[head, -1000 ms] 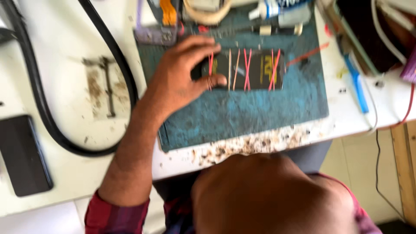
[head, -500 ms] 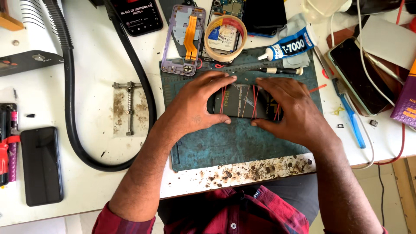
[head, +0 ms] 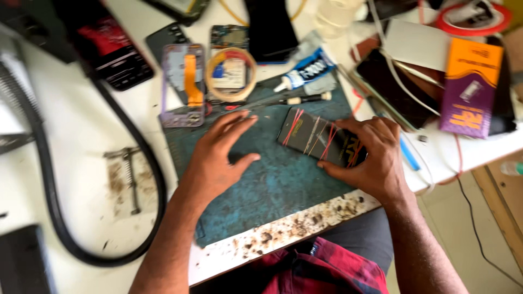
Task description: The person wraps rubber bands around a pink smartphone and then uses a white handheld tool to apply a substance along the edges of a disassembled phone chassis.
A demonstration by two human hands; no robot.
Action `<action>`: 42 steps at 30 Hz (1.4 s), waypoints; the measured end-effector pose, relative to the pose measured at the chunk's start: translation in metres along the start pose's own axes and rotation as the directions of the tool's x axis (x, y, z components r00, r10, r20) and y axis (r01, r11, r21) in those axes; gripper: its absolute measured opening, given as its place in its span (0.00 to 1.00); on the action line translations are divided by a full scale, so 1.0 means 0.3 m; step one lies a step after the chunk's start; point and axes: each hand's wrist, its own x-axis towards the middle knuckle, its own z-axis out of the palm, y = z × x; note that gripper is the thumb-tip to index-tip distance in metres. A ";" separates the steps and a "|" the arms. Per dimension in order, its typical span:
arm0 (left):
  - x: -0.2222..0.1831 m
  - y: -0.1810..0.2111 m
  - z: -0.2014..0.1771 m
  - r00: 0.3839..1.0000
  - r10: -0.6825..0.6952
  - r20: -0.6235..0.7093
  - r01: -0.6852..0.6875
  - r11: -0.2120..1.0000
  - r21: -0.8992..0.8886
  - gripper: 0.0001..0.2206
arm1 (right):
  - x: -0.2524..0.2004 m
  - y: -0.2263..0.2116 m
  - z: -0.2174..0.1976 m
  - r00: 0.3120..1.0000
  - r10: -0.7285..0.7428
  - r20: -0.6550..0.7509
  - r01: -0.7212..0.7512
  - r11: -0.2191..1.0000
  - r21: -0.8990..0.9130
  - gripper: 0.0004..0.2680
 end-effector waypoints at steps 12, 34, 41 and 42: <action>-0.002 0.009 0.013 0.995 0.051 -0.088 -0.049 0.999 0.020 0.20 | -0.057 0.053 -0.023 0.991 0.103 -0.085 -0.104 0.995 -0.005 0.23; -0.040 -0.089 0.112 0.989 0.137 0.058 0.124 -0.538 -0.834 0.47 | 0.086 -0.581 0.345 0.805 -0.584 0.106 0.567 0.810 0.150 0.30; -0.012 -0.017 0.093 0.998 -0.047 0.030 0.011 -0.365 -0.931 0.41 | 0.284 -0.508 0.352 0.742 -0.670 0.022 0.652 0.729 0.208 0.28; -0.019 -0.005 0.093 0.991 -0.106 0.082 0.052 -0.256 -0.965 0.40 | 0.308 -0.489 0.350 0.738 -0.675 -0.004 0.659 0.720 0.219 0.28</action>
